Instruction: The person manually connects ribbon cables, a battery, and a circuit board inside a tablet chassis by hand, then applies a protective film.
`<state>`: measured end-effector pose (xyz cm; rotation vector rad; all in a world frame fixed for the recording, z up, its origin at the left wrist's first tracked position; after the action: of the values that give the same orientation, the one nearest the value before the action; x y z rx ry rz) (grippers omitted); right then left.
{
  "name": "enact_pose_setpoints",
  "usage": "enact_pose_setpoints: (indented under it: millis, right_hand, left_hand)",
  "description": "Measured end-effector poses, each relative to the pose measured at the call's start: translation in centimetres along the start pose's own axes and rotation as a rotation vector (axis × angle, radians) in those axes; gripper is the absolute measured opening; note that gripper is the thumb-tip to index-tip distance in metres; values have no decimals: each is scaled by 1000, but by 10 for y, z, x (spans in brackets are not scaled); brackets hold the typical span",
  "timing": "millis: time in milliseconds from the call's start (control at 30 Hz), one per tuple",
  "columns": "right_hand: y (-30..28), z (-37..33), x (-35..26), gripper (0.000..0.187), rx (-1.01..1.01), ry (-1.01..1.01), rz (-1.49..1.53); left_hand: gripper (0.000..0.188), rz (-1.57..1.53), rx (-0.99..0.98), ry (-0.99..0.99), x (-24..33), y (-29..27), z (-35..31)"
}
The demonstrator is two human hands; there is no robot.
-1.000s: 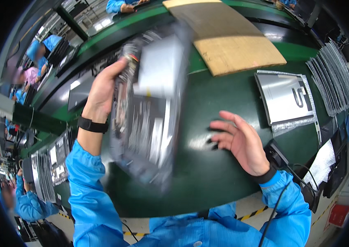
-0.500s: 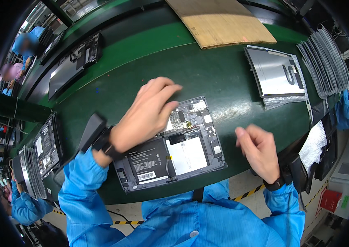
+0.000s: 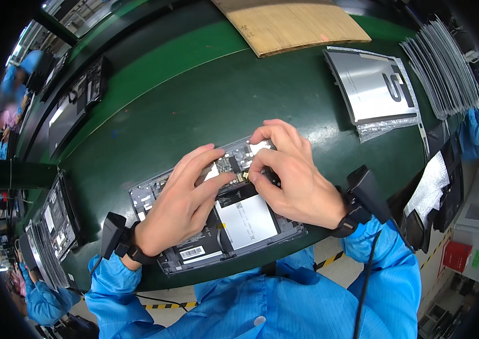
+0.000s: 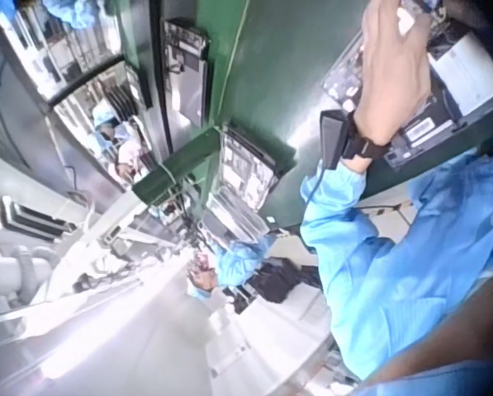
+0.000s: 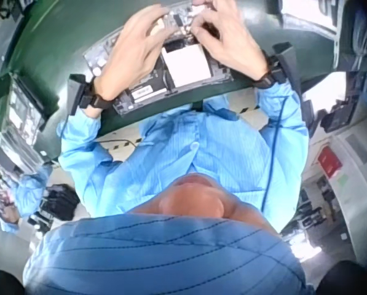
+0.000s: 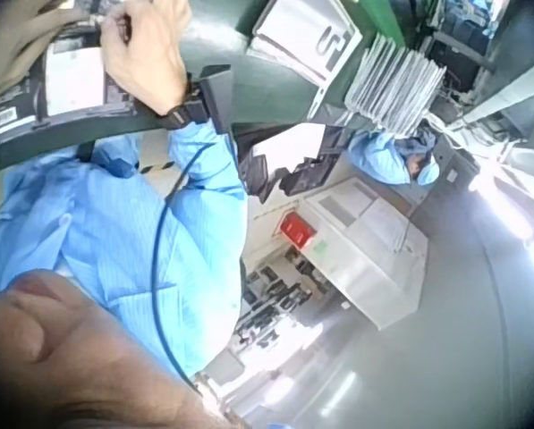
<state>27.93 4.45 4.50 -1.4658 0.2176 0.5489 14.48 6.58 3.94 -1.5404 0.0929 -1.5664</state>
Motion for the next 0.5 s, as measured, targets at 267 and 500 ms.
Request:
enact_pose_setpoints:
  millis: [267,500]
  right_hand:
    - [-2,19,-15,6,-93,-179,-160]
    - [-3,15,-1,14,-38,-93,-90]
  left_hand:
    - [51,133,-59,24,3,12,1]
    - [50,272,-64,90,14,16,4]
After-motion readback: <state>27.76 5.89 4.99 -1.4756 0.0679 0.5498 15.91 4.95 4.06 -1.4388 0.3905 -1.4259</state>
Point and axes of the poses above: each hand's wrist, its own z-axis towards the middle knuckle, its own y-axis out of the palm, x = y × z, the point moved 10 cm from there along z, towards the middle knuckle, and after that the axes turned 13 degrees about -z, right-handed, at the moved point
